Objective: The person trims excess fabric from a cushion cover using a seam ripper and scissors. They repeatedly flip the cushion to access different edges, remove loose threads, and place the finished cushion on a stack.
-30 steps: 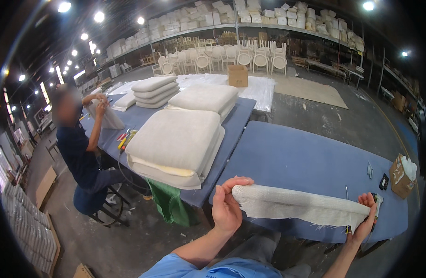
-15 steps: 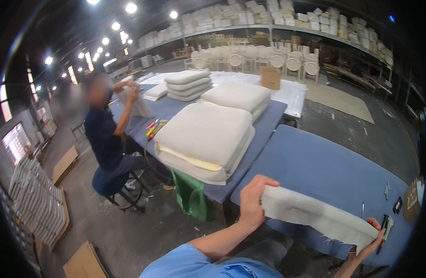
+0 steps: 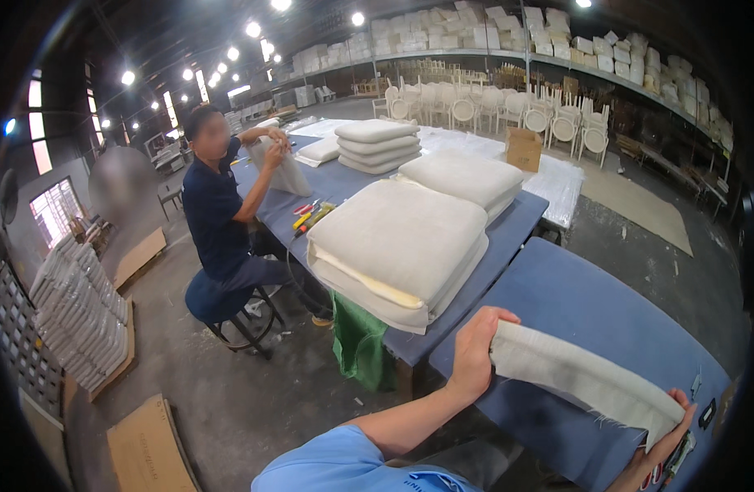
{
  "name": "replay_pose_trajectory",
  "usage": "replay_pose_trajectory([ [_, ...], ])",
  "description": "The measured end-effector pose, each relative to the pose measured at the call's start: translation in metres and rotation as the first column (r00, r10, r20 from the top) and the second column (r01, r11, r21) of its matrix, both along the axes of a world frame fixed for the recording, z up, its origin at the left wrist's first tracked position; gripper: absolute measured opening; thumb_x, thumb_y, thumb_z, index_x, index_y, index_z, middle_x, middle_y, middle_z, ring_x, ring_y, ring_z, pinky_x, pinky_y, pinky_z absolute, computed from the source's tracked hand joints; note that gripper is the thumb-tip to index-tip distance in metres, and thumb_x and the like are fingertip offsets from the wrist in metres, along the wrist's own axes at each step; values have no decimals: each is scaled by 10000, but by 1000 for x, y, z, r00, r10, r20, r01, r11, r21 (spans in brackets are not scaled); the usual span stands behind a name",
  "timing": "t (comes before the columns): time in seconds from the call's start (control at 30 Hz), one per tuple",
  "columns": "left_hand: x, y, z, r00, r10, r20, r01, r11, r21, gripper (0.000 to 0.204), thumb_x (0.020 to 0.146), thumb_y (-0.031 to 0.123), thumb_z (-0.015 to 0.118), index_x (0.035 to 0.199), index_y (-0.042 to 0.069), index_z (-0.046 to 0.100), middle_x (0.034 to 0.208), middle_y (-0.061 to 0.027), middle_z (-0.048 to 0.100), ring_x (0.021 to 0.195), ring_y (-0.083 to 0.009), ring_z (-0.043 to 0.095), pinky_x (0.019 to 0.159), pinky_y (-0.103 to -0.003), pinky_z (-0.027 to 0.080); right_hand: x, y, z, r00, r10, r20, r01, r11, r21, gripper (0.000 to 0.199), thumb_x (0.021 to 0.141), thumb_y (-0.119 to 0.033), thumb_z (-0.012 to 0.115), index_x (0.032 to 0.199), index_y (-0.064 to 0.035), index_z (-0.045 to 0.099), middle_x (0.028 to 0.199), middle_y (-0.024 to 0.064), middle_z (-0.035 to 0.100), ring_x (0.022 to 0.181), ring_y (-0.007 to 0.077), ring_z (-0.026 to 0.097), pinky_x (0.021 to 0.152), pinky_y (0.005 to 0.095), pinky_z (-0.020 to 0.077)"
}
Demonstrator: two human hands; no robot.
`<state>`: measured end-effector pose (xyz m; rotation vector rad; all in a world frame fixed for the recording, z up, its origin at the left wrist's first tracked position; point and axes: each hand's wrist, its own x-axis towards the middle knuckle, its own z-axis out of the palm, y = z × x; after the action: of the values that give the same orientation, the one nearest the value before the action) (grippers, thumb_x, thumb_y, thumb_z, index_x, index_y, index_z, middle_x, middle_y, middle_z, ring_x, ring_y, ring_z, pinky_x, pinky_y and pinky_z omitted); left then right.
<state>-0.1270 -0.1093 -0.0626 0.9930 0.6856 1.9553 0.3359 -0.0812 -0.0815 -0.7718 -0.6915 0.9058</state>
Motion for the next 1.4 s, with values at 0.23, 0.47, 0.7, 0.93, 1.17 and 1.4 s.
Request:
replay_pose_trajectory([
  [0.23,-1,16,15,1000,-31,6,31,1000,1,417,1133,348,445,1169,-15,647,1105,-109,681,996,-171,636,921,-342,505,-21,18,24,996,-88,-1,88,992,-96,634,1105,-547,455,1375,6,607,1360,171,630,1289,263,589,1131,401,458],
  [0.47,0,25,22,1000,-5,-13,5,1000,-14,434,1135,355,429,1145,-13,659,1078,-104,688,986,-167,642,918,-337,507,-13,33,22,997,-77,-26,75,994,-82,660,1111,-550,438,1400,24,587,1359,180,622,1308,270,571,1150,405,438],
  [0.7,0,24,22,999,23,-44,-24,1000,-17,437,1133,353,424,1149,-15,660,1085,-106,688,982,-167,639,921,-336,504,-13,34,19,994,-104,-14,102,990,-93,659,1111,-554,433,1401,16,590,1348,177,622,1305,270,571,1147,405,440],
  [0.93,2,19,19,991,88,-105,-89,996,-9,442,1132,356,420,1150,-18,656,1079,-102,683,971,-163,628,911,-334,498,-2,29,9,998,-57,31,59,996,-68,662,1104,-566,443,1393,9,597,1335,172,625,1286,264,579,1134,411,448],
  [1.17,23,21,38,956,167,-240,-161,986,45,402,1150,349,400,1134,33,647,1008,-35,636,940,-116,569,892,-291,458,-5,28,13,990,-134,-35,130,987,-91,677,1094,-587,450,1385,2,612,1315,152,633,1268,262,589,1127,407,438],
  [1.4,34,70,61,931,170,-324,-140,984,114,438,1158,405,418,1061,44,645,924,24,594,882,-64,512,821,-254,426,9,31,12,990,-117,-76,115,993,-34,684,1119,-557,413,1410,37,590,1331,137,659,1259,237,610,1125,377,414],
])
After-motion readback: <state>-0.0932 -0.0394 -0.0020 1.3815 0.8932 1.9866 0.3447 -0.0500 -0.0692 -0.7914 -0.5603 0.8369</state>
